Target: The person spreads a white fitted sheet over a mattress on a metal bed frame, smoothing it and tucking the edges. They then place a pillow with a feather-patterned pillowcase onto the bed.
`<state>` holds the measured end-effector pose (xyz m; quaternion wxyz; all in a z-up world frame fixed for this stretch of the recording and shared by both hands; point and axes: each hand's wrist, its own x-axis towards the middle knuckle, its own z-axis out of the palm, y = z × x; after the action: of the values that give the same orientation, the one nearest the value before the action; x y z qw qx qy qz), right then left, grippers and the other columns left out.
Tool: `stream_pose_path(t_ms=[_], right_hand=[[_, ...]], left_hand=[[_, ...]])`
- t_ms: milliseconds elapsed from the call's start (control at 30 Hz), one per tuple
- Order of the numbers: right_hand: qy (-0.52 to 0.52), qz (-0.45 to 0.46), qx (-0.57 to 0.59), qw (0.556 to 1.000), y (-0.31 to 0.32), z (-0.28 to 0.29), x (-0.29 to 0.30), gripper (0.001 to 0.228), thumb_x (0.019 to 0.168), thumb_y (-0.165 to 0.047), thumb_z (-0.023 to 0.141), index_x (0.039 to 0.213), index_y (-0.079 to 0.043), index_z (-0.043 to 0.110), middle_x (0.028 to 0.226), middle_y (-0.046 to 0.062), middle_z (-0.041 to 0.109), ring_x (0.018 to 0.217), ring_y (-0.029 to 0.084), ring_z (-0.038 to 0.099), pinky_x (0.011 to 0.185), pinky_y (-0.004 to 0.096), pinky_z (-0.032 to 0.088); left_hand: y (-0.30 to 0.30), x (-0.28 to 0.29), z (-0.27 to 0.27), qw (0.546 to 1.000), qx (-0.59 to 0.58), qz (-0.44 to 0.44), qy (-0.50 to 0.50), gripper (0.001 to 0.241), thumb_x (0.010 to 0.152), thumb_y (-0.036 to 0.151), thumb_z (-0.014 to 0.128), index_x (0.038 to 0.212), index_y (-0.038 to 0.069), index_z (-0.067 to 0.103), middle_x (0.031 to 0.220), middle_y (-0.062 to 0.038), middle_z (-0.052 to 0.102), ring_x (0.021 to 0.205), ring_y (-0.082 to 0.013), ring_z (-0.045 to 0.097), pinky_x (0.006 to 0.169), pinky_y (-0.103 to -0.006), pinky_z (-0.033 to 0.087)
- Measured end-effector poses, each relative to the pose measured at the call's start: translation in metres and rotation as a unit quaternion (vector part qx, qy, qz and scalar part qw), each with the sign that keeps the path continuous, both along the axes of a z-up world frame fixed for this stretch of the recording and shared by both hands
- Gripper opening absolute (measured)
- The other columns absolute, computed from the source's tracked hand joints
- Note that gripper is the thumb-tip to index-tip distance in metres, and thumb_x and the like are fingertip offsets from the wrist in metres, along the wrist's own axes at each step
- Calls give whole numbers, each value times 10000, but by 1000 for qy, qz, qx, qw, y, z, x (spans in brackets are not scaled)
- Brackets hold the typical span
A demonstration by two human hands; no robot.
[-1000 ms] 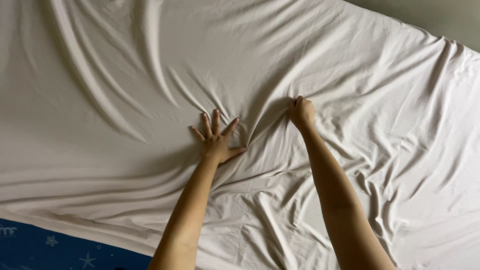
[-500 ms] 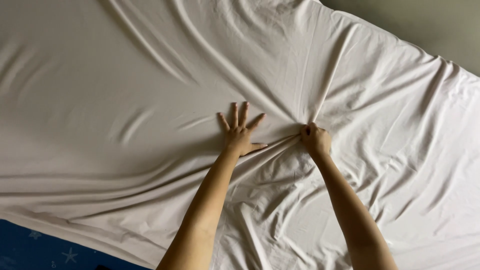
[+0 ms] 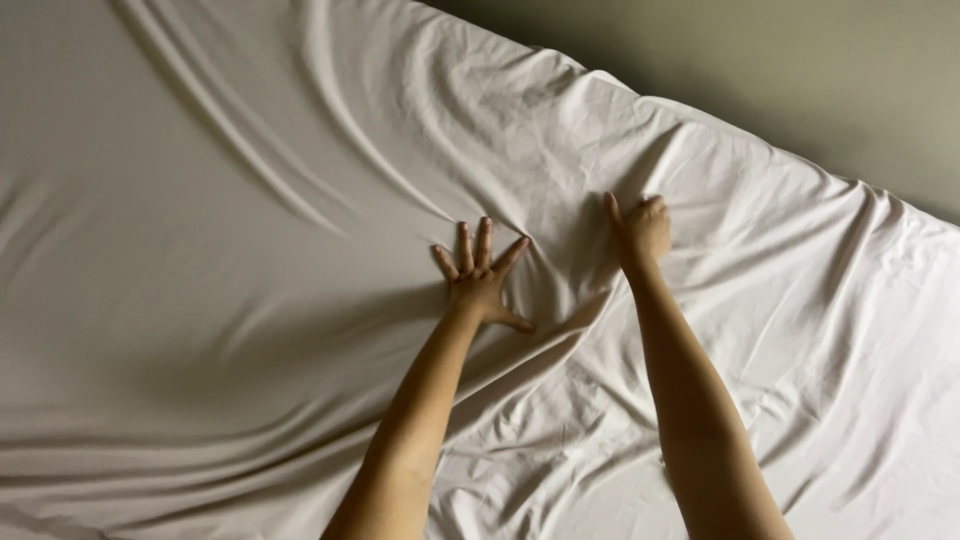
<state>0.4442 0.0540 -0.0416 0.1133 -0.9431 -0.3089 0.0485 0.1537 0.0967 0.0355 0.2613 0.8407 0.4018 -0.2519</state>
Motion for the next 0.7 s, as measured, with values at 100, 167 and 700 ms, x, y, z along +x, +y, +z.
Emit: stream_pose_path(t_ms=[100, 167, 700], right_hand=[[72, 18, -27, 997, 16, -2, 31, 567, 1018, -609, 523, 1123, -60, 620, 1033, 222, 709, 946, 433, 678, 779, 559, 519], [51, 63, 22, 996, 7, -9, 53, 424, 1034, -487, 510, 1069, -96, 670, 932, 223, 710, 858, 441, 683, 724, 561, 524], [61, 29, 198, 978, -13, -61, 99, 387, 1053, -343, 655, 840, -23, 704, 747, 212, 685, 632, 362, 644, 618, 465, 482]], left_hand=[[5, 2, 1, 1000, 12, -13, -13, 1577, 391, 900, 792, 1617, 472, -104, 1670, -174, -308, 1493, -490, -308, 1075, -845, -79], [9, 3, -18, 999, 26, -16, -34, 1567, 399, 906, 781, 1619, 463, -97, 1672, -175, -297, 1492, -495, -302, 1064, -847, -83], [33, 84, -2, 997, 70, -14, -10, 1500, 470, 919, 739, 1599, 456, -134, 1698, -154, -222, 1519, -442, -244, 1061, -862, -80]])
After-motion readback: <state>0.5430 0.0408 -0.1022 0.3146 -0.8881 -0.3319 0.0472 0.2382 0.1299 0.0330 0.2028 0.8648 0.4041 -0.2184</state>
